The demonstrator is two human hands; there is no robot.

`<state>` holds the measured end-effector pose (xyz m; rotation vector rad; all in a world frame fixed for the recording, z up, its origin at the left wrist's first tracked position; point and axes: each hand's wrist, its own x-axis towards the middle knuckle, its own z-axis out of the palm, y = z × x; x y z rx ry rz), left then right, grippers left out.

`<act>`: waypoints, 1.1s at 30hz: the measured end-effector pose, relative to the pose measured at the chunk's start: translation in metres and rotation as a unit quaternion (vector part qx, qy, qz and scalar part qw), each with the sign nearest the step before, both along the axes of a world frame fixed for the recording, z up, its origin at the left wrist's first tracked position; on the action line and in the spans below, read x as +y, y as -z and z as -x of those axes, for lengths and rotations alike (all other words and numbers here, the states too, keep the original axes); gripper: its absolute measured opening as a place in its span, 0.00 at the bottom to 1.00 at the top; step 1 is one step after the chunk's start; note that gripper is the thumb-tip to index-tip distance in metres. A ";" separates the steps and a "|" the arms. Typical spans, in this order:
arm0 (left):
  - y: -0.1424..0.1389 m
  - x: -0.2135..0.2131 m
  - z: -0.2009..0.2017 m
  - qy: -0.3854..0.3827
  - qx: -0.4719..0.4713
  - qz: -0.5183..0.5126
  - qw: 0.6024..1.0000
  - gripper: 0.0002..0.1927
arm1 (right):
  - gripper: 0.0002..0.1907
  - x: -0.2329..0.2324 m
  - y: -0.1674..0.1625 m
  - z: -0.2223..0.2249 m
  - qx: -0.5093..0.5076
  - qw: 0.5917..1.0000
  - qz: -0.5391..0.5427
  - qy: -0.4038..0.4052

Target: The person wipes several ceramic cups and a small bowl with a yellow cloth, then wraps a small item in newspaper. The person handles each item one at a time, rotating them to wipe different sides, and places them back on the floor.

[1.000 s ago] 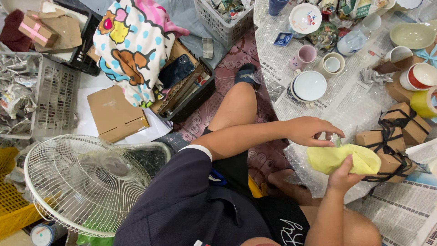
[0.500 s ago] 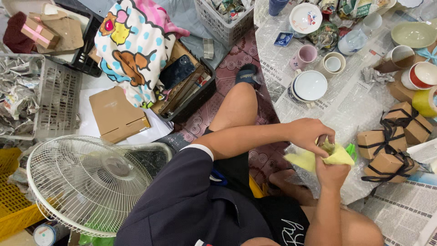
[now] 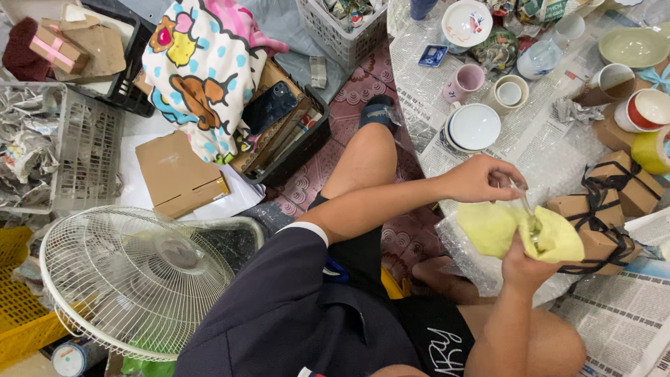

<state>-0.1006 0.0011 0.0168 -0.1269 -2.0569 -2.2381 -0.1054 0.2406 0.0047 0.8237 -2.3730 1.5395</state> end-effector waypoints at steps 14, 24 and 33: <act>-0.007 0.033 0.003 0.177 0.098 0.033 0.979 0.27 | 0.15 0.083 0.059 0.035 -0.088 0.992 0.060 0.065; -0.012 0.033 0.001 0.160 0.114 0.074 0.978 0.30 | 0.15 0.070 0.040 0.030 -0.091 0.993 0.064 0.038; -0.030 0.029 -0.004 0.102 0.108 0.081 0.986 0.31 | 0.20 0.065 0.044 0.039 -0.107 0.985 0.115 0.070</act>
